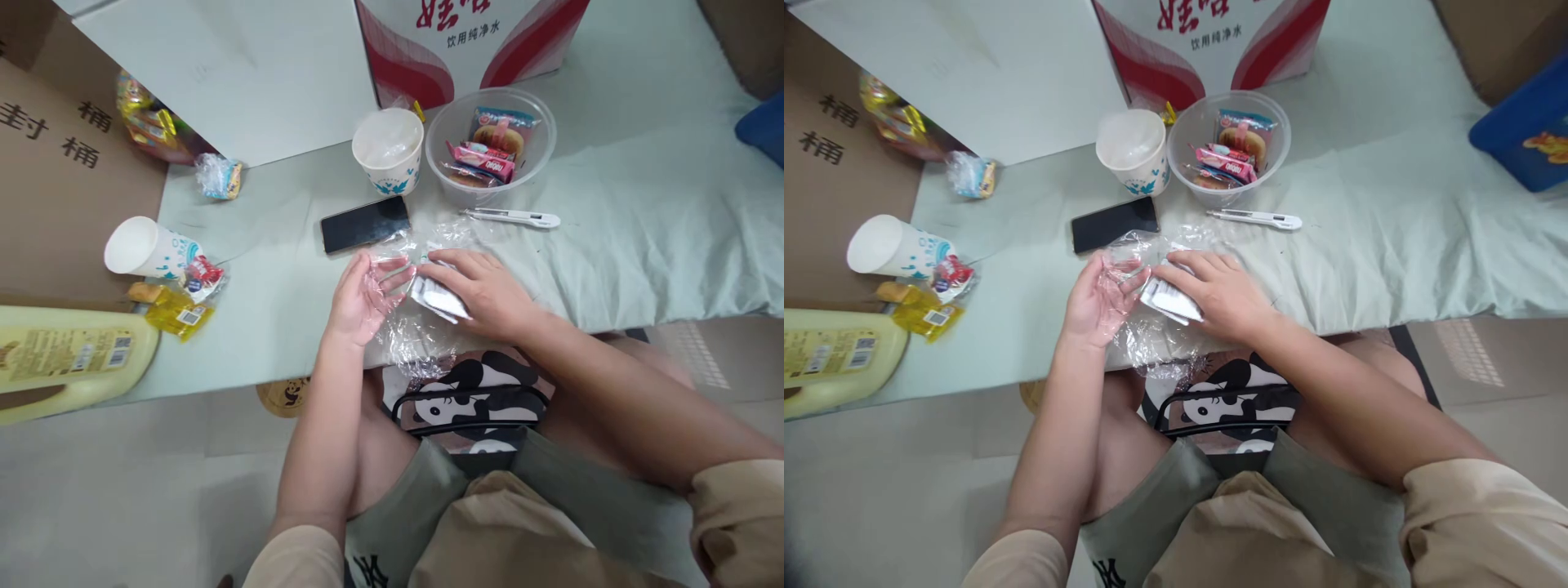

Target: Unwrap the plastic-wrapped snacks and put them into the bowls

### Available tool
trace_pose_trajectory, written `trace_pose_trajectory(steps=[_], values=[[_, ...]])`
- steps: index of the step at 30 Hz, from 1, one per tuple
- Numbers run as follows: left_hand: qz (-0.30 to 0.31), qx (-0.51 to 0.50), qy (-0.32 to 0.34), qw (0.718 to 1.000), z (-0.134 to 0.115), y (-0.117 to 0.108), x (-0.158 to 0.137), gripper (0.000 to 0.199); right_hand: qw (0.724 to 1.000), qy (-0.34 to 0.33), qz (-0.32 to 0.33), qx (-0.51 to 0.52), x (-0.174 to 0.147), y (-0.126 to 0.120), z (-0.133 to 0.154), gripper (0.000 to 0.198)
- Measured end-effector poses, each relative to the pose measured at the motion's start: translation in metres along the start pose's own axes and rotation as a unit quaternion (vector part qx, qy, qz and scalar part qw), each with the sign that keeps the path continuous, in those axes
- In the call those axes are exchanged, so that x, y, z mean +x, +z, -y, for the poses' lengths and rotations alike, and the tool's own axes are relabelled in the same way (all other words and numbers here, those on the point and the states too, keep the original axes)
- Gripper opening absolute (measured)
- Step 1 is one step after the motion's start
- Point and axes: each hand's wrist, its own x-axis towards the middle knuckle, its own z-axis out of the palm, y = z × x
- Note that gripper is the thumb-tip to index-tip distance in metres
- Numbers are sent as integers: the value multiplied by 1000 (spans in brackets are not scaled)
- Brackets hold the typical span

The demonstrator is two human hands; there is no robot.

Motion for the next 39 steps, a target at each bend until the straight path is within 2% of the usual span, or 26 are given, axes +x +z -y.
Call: trace_pose_trajectory(steps=[2, 4, 7, 9, 11, 13, 16, 20, 22, 25, 28, 30, 32, 33, 35, 37, 39], values=[[10, -19, -30, 999, -3, 1, 0, 31, 998, 2, -7, 62, 1, -1, -1, 47], [-10, -28, -30, 999, -6, -1, 3, 28, 993, 5, -23, 117, 3, -5, -5, 40], [-101, -48, -10, 994, -10, -9, 11, 27, 988, 50, -71, 126, 4, -11, -12, 36], [-170, -67, -1, 983, -13, -13, 16, 25, 984, 97, -101, 110, 4, -14, -17, 39], [-213, -85, 7, 973, -15, -15, 19, 21, 974, 142, -137, 109, 3, -15, -22, 46], [-226, -96, 16, 969, -15, -16, 20, 18, 963, 164, -183, 113, 2, -16, -26, 52], [-219, -91, 18, 971, -14, -16, 21, 18, 952, 156, -250, 86, 5, -28, -29, 54], [-202, -77, 20, 976, -12, -15, 21, 17, 922, 141, -361, 5, 29, -69, -27, 50], [-195, -71, 23, 978, -11, -15, 21, 15, 938, 132, -317, -54, 49, -92, -29, 45], [-186, -61, 26, 980, -12, -14, 19, 13, 964, 128, -171, -157, 82, -113, -55, 42], [-177, -53, 23, 983, -13, -13, 17, 16, 971, 101, -118, -179, 106, -111, -114, 40], [-170, -51, 21, 984, -14, -13, 15, 19, 979, 72, -73, -178, 115, -105, -154, 48], [-165, -54, 23, 985, -14, -13, 14, 20, 981, 16, -73, -179, 116, -103, -173, 51], [-161, -56, 25, 985, -14, -13, 14, 20, 980, 2, -74, -186, 115, -104, -171, 49], [-156, -54, 29, 986, -15, -15, 14, 22, 974, 23, -71, -212, 110, -108, -145, 43], [-150, -41, 32, 987, -15, -16, 14, 24, 970, 66, -77, -223, 99, -106, -100, 38], [-145, -11, 35, 989, -15, -16, 14, 25, 974, 64, -100, -193, 83, -93, -55, 31]])
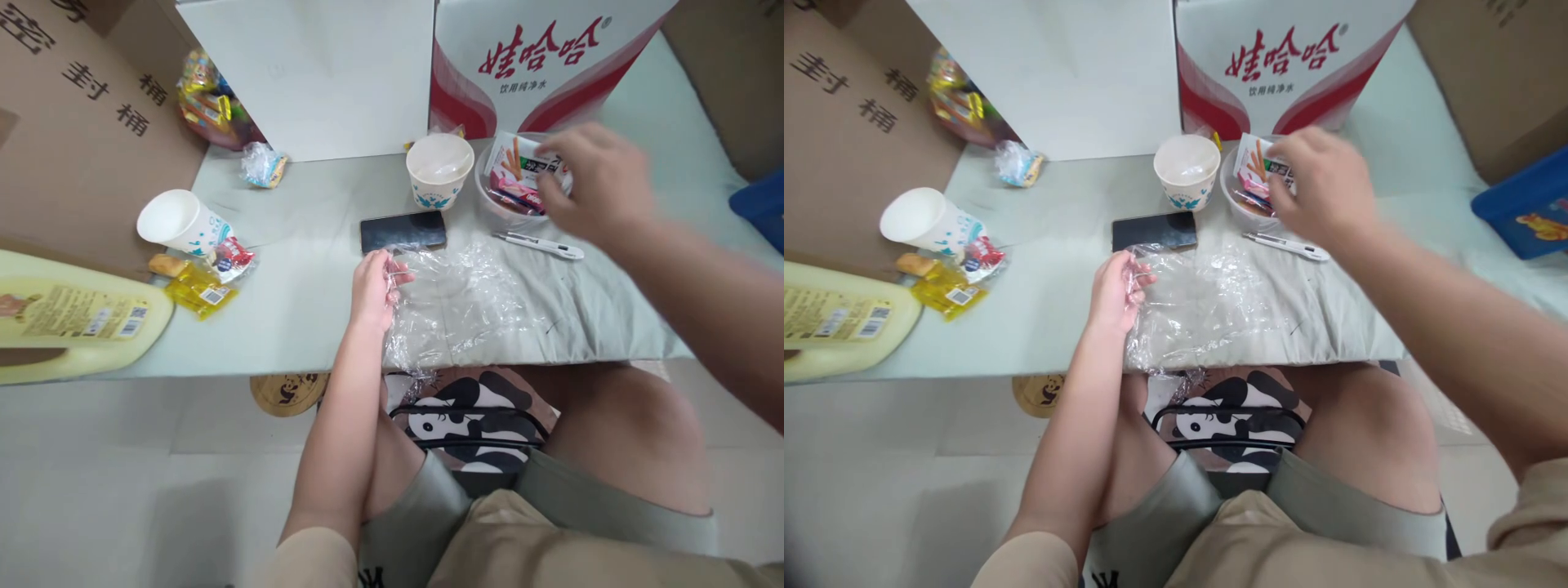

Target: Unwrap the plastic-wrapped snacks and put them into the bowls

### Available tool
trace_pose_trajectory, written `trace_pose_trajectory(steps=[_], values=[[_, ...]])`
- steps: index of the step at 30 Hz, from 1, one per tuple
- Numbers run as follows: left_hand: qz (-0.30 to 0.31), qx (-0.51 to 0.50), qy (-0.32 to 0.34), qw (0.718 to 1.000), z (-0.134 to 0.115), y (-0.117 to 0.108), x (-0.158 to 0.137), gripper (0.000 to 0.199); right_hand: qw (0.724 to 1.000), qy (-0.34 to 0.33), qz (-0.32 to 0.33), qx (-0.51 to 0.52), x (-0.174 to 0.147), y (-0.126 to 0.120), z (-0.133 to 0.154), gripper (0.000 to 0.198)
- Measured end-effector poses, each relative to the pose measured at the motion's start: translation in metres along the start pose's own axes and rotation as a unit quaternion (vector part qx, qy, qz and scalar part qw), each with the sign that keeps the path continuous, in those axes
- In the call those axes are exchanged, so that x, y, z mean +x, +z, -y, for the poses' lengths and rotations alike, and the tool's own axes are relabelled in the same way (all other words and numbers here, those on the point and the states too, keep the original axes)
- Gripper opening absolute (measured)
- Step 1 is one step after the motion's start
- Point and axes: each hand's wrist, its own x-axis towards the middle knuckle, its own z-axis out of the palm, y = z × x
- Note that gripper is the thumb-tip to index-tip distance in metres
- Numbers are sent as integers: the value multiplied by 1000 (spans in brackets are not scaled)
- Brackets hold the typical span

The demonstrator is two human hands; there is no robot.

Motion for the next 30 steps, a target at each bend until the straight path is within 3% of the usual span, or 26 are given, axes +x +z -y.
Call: trace_pose_trajectory(steps=[2, 5, 8, 11, 14, 17, 21, 23, 26, 29, 30], values=[[14, 51, 16, 998, 1, -1, -1, 25, 994, -71, 37, 69, -29, 9, 33, 27], [36, 150, 69, 986, 6, -4, -1, 21, 966, -162, 160, 126, -74, 41, 57, 36], [9, 227, 131, 965, 10, -11, 6, 23, 959, -141, 216, 115, -109, 57, 59, 50], [-56, 234, 177, 954, 8, -22, 18, 30, 958, -98, 257, 84, -131, 49, 54, 61], [-109, 208, 246, 941, 4, -30, 21, 21, 955, -66, 283, 55, -143, 37, 54, 72], [-102, 266, 358, 889, 8, -27, 4, 10, 958, -55, 277, 54, -149, 35, 58, 72], [58, 461, 460, 757, 28, -11, -28, 5, 965, -52, 245, 73, -153, 37, 66, 68], [42, 521, 440, 730, 35, -6, -32, 22, 968, -65, 225, 93, -155, 35, 68, 64], [11, 556, 346, 756, 33, -6, -22, 41, 965, -106, 205, 127, -155, 32, 68, 54], [122, 542, 257, 791, 22, -12, -17, 15, 957, -123, 218, 145, -153, 33, 68, 56], [179, 515, 222, 809, 18, -15, -19, 17, 954, -127, 227, 150, -152, 34, 67, 57]])
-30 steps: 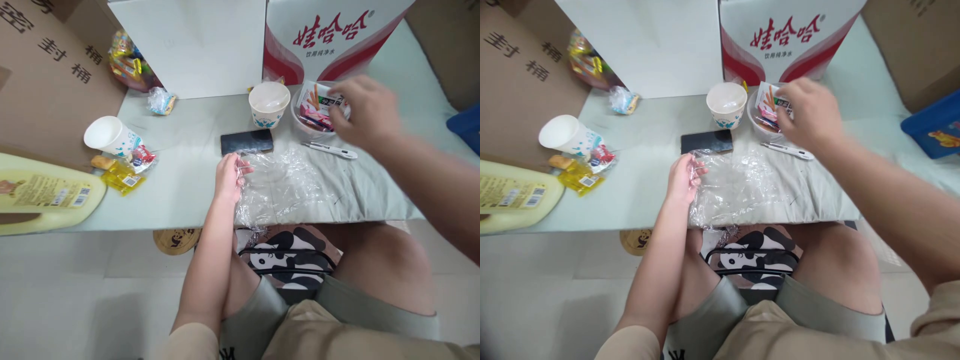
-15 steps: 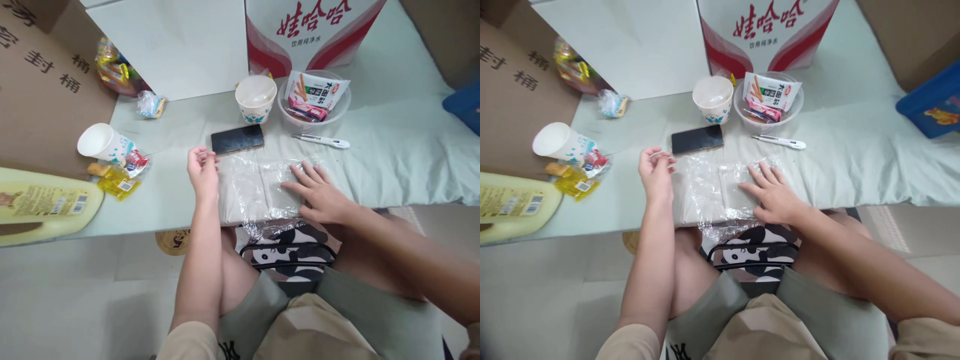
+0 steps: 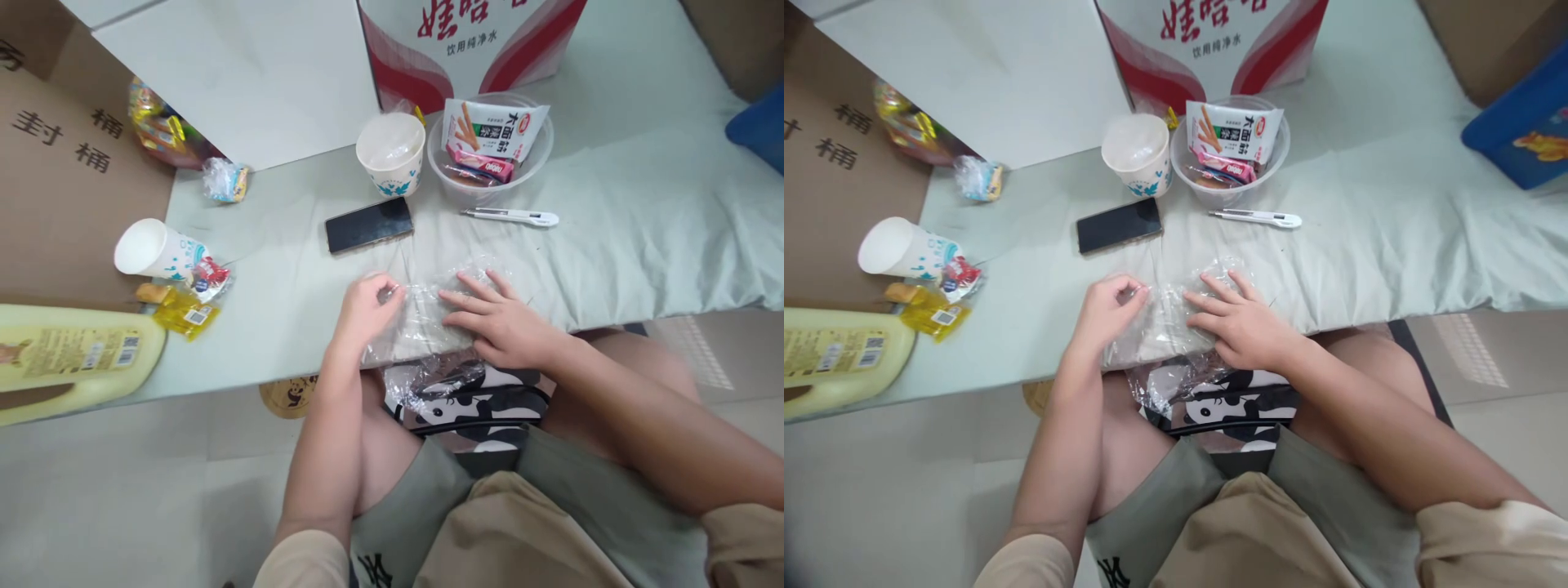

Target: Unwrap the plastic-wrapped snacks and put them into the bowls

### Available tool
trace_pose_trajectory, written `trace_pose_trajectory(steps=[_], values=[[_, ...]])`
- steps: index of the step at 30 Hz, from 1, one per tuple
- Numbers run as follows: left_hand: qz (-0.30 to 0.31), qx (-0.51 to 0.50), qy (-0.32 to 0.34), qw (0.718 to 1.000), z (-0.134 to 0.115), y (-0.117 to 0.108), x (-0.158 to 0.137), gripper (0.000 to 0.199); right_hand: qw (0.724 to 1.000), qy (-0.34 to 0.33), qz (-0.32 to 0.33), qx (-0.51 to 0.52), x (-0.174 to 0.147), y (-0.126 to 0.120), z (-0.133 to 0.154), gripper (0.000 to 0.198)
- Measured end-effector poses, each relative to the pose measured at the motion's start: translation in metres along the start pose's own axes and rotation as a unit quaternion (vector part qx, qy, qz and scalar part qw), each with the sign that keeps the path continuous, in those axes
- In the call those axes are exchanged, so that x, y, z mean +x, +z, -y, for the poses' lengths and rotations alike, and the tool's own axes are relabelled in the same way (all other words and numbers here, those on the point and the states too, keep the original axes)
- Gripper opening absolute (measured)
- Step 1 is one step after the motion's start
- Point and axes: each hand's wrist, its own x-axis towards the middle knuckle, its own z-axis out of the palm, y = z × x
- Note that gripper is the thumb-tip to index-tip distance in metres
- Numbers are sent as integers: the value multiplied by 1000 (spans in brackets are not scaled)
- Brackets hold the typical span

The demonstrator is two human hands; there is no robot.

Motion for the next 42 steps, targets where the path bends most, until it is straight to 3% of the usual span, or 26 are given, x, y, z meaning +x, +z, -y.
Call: trace_pose_trajectory(steps=[2, 3, 4, 6, 9, 11, 13, 15, 17, 19, 21, 23, 25, 28, 30, 36, 42], values=[[82, -142, -8, 986, -2, -9, -4, 29, 1000, -10, 15, 11, 2, 0, -1, 56], [92, -219, -20, 971, -3, -13, -4, 35, 1000, -14, 17, 17, 3, 0, -1, 56], [76, -285, -33, 955, -3, -16, -4, 40, 999, -17, 17, 23, 4, 0, -2, 57], [-16, -354, -65, 933, 1, -17, 4, 42, 999, -22, 18, 33, 6, 0, -2, 59], [-152, -269, -102, 945, 11, -8, 22, 24, 998, -35, 26, 43, 7, 0, -3, 58], [-160, -154, -99, 970, 14, -1, 31, 14, 998, -41, 26, 44, 7, 0, -4, 55], [-96, -103, -108, 984, 11, 2, 31, 16, 998, -45, 21, 46, 7, 0, -5, 53], [18, -124, -150, 981, 5, -4, 24, 28, 997, -48, 18, 49, 7, 0, -5, 51], [185, -159, -189, 951, -1, -15, 15, 41, 997, -49, 18, 50, 6, 0, -6, 51], [356, -195, -177, 896, -4, -26, 8, 51, 997, -48, 21, 50, 5, 0, -6, 52], [423, -246, -129, 863, -2, -33, 6, 59, 997, -47, 25, 51, 5, -1, -6, 54], [370, -280, -112, 879, 1, -33, 8, 63, 997, -49, 29, 52, 5, -1, -6, 55], [267, -286, -153, 907, 2, -27, 13, 61, 997, -51, 34, 52, 6, -2, -6, 55], [161, -301, -218, 914, 0, -15, 20, 53, 997, -55, 39, 49, 6, -3, -6, 53], [160, -320, -229, 905, -4, -10, 21, 51, 996, -60, 39, 47, 6, -3, -5, 52], [268, -311, -185, 893, -14, -2, 14, 56, 996, -73, 24, 38, 3, -1, -1, 47], [211, -341, -119, 908, -7, -3, 17, 47, 997, -74, 13, 34, 3, 3, 0, 50]])
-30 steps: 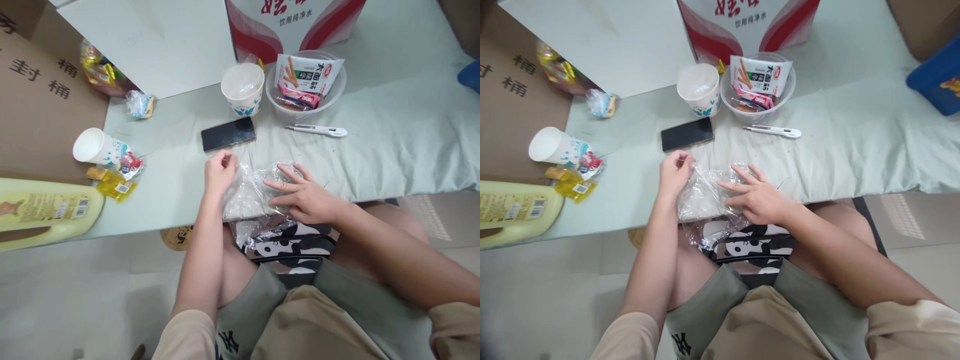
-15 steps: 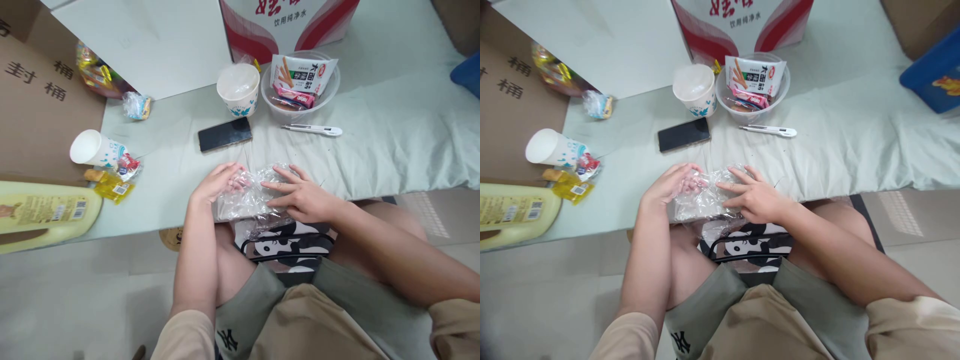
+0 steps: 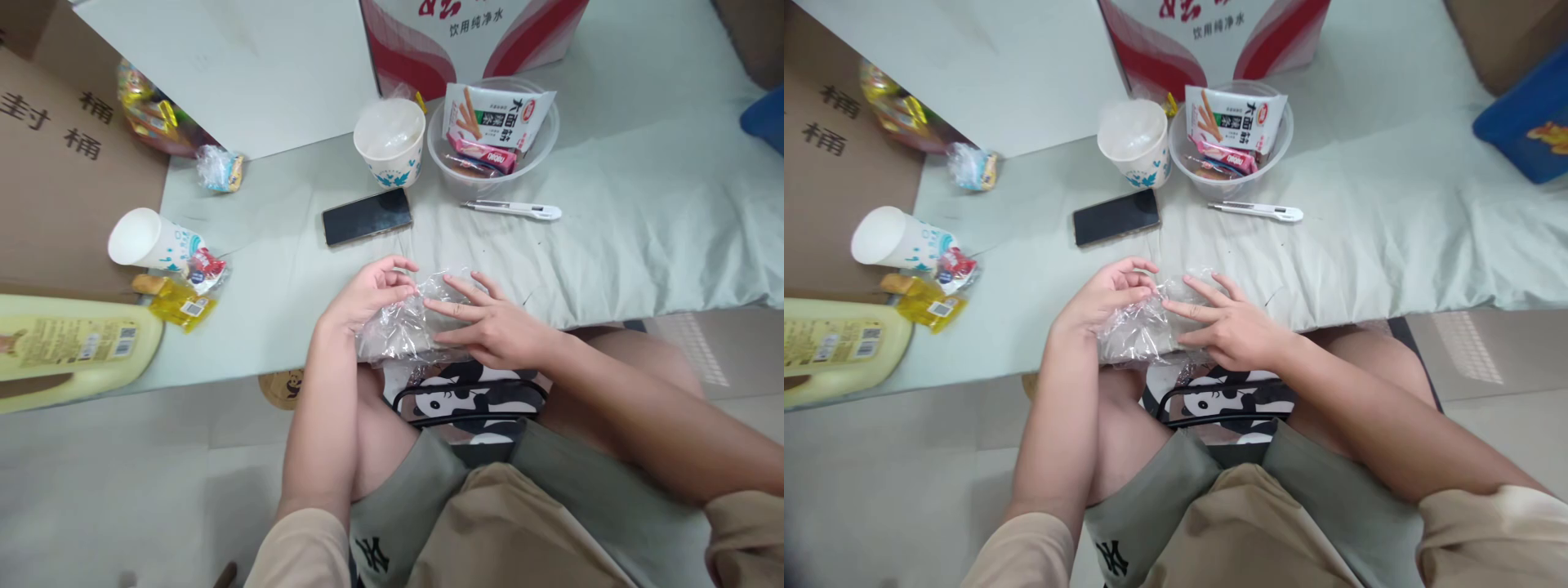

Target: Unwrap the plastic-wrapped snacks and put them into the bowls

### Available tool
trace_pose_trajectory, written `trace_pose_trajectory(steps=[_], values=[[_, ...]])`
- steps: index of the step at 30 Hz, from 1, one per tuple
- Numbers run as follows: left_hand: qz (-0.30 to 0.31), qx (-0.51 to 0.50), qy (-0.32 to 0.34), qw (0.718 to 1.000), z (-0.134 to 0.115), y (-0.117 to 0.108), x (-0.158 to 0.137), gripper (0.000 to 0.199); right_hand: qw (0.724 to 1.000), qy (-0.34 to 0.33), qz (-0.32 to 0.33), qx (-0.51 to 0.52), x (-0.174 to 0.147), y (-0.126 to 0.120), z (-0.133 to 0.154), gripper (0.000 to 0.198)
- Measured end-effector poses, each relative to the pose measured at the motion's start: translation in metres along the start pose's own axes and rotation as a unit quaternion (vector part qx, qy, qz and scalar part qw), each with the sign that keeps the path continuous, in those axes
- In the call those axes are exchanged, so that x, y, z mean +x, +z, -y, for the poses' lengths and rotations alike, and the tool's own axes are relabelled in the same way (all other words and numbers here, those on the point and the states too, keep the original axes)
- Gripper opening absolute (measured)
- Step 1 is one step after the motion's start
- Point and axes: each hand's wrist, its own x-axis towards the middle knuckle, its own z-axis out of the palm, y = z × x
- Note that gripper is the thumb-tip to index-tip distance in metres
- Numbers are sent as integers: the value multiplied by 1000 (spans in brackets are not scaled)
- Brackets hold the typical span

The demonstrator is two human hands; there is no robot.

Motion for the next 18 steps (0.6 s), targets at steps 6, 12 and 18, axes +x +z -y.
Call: trace_pose_trajectory(steps=[6, 12, 18], values=[[-92, -6, 28, 995, 3, -6, -2, 35, 1000, 0, -2, -16, 1, 1, 1, 54], [-49, -18, -36, 998, -2, 6, -7, 44, 1000, -9, -8, -22, 1, 4, 3, 52], [-6, 8, -75, 997, 0, 9, -5, 72, 1000, -16, -14, -18, 0, 7, 2, 50]])
